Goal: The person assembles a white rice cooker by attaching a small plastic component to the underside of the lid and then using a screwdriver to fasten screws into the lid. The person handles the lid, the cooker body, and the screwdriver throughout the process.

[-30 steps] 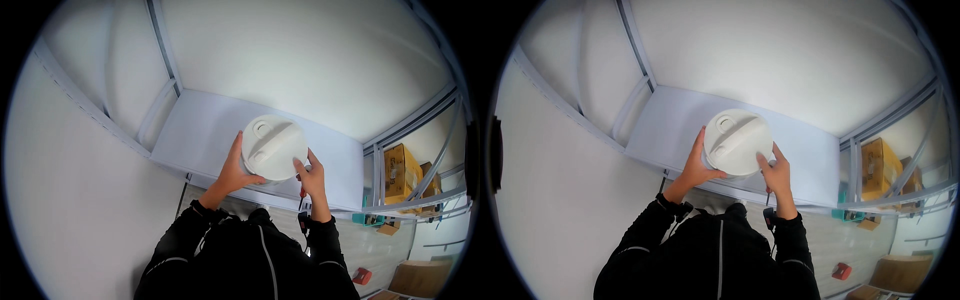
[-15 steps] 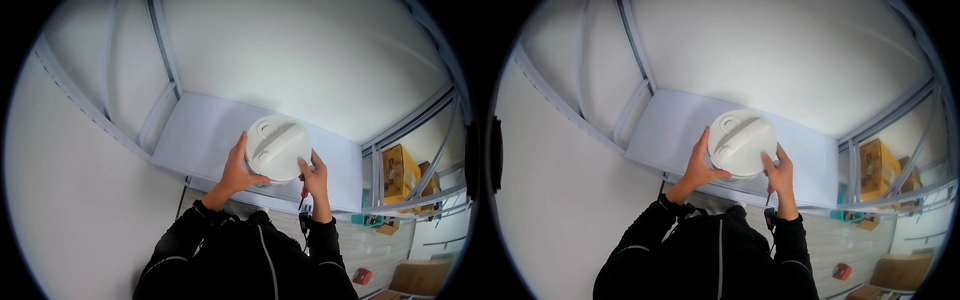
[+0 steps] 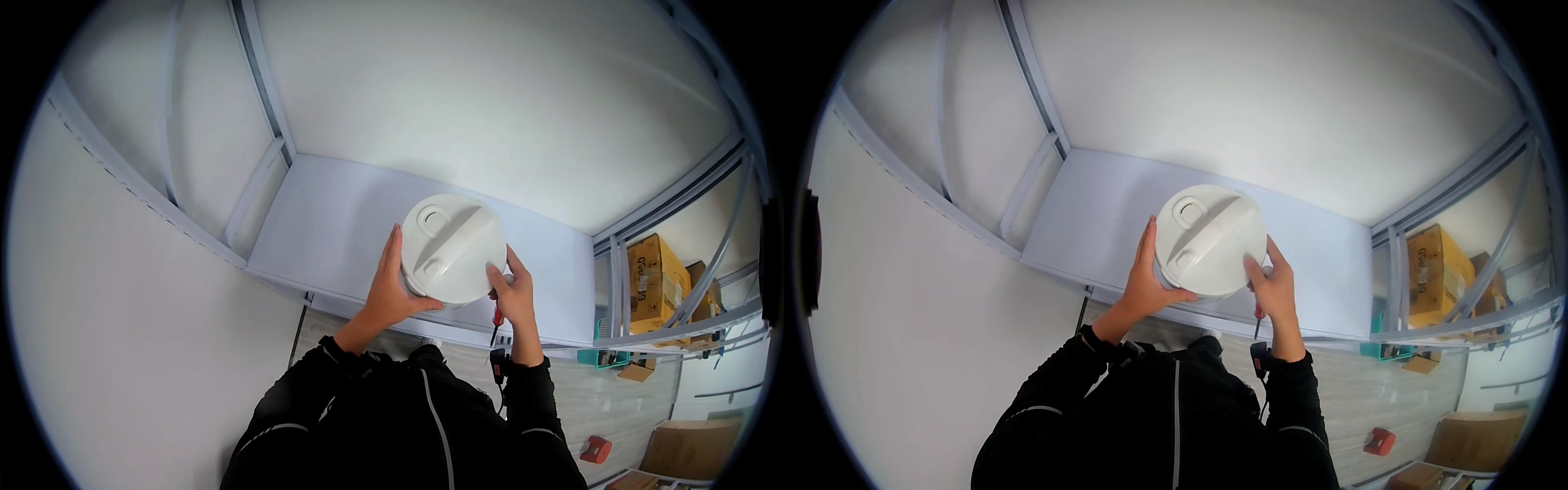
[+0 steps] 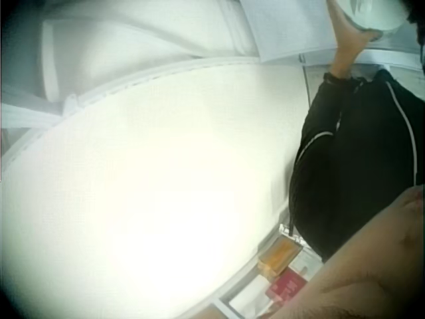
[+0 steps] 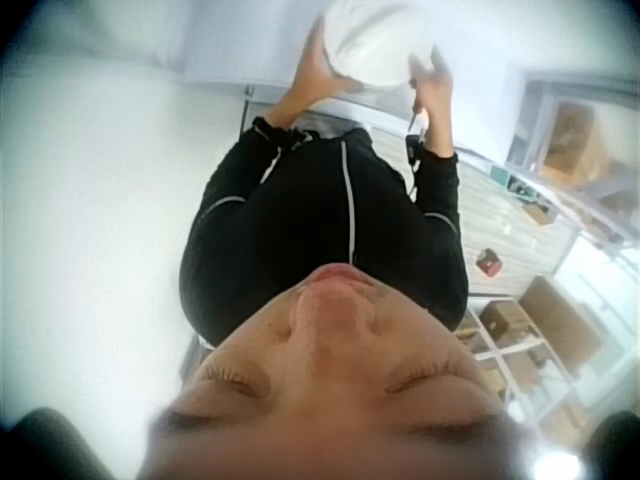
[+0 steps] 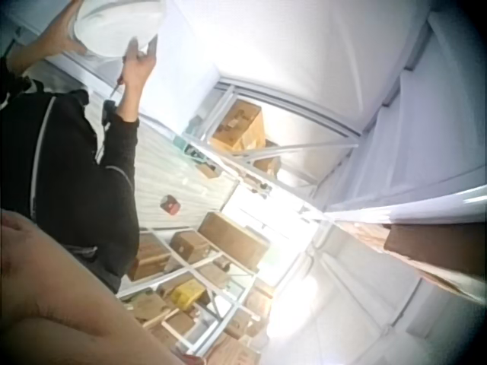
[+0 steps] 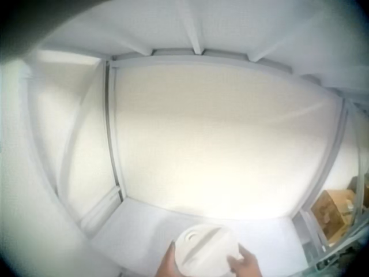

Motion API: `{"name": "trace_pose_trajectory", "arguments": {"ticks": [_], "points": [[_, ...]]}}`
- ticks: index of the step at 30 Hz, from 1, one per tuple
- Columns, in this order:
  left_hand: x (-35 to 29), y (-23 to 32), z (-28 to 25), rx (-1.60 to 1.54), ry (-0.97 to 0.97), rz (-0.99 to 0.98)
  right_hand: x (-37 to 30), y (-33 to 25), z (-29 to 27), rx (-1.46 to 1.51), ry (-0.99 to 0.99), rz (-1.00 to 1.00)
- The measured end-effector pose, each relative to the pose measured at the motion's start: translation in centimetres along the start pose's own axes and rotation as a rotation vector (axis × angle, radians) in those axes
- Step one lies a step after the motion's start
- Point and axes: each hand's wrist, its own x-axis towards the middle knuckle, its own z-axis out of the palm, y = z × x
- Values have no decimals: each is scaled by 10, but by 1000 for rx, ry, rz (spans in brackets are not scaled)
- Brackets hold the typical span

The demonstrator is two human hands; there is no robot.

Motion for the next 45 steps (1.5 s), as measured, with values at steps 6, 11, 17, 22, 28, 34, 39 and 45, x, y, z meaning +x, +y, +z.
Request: {"name": "trace_pose_trajectory", "arguments": {"ticks": [6,11,17,22,28,34,39,45], "points": [[-6,-2,5,53,0,-36,3,4,0,5,7,36],[-8,-7,6,53,-15,-36,1,5,1,2,-4,32],[-6,-9,2,60,-56,-14,-2,3,2,27,-4,39],[-7,-23,2,35,-46,72,-3,-1,3,-18,-13,22],[-5,-9,3,-82,-56,-38,-4,4,2,-32,-11,54],[-2,-2,-7,56,-74,-41,-4,8,2,-39,-16,53],[-1,5,-16,154,-92,-58,-6,2,5,-67,9,58],[3,16,-19,209,-65,-72,-5,-4,4,-119,12,74]]}}
